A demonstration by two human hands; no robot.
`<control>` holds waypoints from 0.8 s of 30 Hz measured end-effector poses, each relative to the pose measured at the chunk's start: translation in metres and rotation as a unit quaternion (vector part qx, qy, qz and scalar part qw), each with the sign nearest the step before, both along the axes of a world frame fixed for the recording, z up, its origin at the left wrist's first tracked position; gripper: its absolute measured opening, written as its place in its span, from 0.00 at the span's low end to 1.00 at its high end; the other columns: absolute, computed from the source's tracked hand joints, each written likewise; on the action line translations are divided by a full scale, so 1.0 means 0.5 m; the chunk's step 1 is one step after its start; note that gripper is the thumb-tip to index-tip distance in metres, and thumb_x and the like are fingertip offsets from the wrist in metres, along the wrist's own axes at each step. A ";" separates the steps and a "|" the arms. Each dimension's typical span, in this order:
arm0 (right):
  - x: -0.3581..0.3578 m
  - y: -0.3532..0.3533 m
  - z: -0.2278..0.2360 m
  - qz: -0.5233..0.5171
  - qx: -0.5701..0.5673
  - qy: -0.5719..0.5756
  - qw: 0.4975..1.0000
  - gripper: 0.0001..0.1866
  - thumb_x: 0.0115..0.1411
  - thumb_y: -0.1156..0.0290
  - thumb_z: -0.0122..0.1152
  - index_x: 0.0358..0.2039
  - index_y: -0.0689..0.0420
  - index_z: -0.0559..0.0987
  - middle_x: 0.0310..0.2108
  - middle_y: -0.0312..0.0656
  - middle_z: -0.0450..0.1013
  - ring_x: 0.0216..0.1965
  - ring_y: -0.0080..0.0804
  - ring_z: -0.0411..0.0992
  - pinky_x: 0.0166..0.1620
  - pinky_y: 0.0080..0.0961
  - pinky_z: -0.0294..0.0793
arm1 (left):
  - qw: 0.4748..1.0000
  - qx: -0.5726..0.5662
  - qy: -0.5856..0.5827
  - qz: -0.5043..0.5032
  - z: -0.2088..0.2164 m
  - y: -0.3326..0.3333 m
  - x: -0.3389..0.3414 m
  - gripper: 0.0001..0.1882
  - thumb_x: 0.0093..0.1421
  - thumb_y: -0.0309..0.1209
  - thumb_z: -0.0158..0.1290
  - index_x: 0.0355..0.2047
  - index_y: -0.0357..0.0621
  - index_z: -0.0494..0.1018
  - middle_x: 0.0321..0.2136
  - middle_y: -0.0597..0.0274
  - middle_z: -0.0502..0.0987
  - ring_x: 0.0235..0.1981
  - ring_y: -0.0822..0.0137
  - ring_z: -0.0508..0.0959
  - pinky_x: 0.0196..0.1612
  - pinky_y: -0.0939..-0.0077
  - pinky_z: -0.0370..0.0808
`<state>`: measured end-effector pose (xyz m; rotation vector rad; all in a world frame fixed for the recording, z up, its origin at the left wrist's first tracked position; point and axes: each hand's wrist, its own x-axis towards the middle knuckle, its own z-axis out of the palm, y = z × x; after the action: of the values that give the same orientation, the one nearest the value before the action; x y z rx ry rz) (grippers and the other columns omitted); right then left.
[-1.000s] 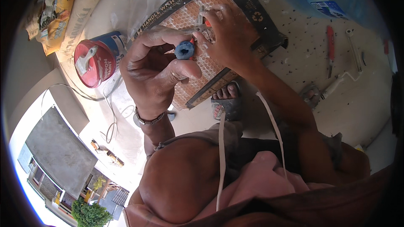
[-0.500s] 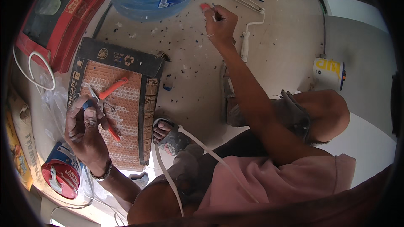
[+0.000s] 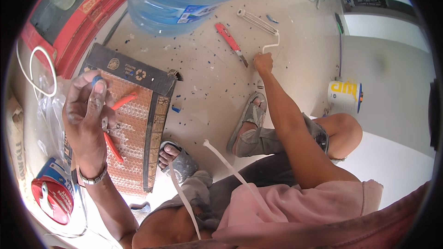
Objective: The person uses pliers to cut a blue plastic cap and then inserts it into a white light fixture. They adjust the fixture and cap to ensure a proper fit.
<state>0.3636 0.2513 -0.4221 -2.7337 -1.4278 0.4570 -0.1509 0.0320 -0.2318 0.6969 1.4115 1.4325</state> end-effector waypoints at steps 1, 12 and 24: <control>0.004 0.003 0.004 0.018 0.028 -0.031 0.999 0.28 0.61 0.57 0.57 0.53 0.67 0.69 0.50 0.67 0.73 0.53 0.62 0.74 0.57 0.49 0.72 | 1.000 0.000 -0.025 0.009 0.003 -0.001 -0.002 0.13 0.67 0.30 0.56 0.49 0.38 0.72 0.38 0.59 0.79 0.30 0.79 0.75 0.22 0.87 0.68; 0.077 0.065 0.355 0.377 -0.066 -0.001 0.924 0.24 0.67 0.50 0.56 0.32 0.64 0.74 0.20 0.45 0.65 0.26 0.31 0.61 0.31 0.35 0.63 | 0.997 0.009 0.069 0.014 0.009 0.022 0.017 0.14 0.66 0.28 0.55 0.50 0.36 0.76 0.36 0.63 0.77 0.25 0.80 0.72 0.25 0.86 0.68; -0.371 -0.244 0.426 0.412 -0.202 0.433 0.776 0.20 0.72 0.66 0.51 0.59 0.60 0.72 0.27 0.31 0.65 0.26 0.18 0.62 0.30 0.20 0.63 | 0.925 0.106 -0.340 0.134 -0.024 -0.087 -0.010 0.20 0.72 0.33 0.48 0.59 0.35 0.67 0.49 0.56 0.77 0.49 0.68 0.79 0.52 0.65 0.80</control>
<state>0.1780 0.1291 -0.2089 -1.3792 -2.1826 1.8935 -0.1558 -0.0113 -0.2439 0.0916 0.8257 1.8285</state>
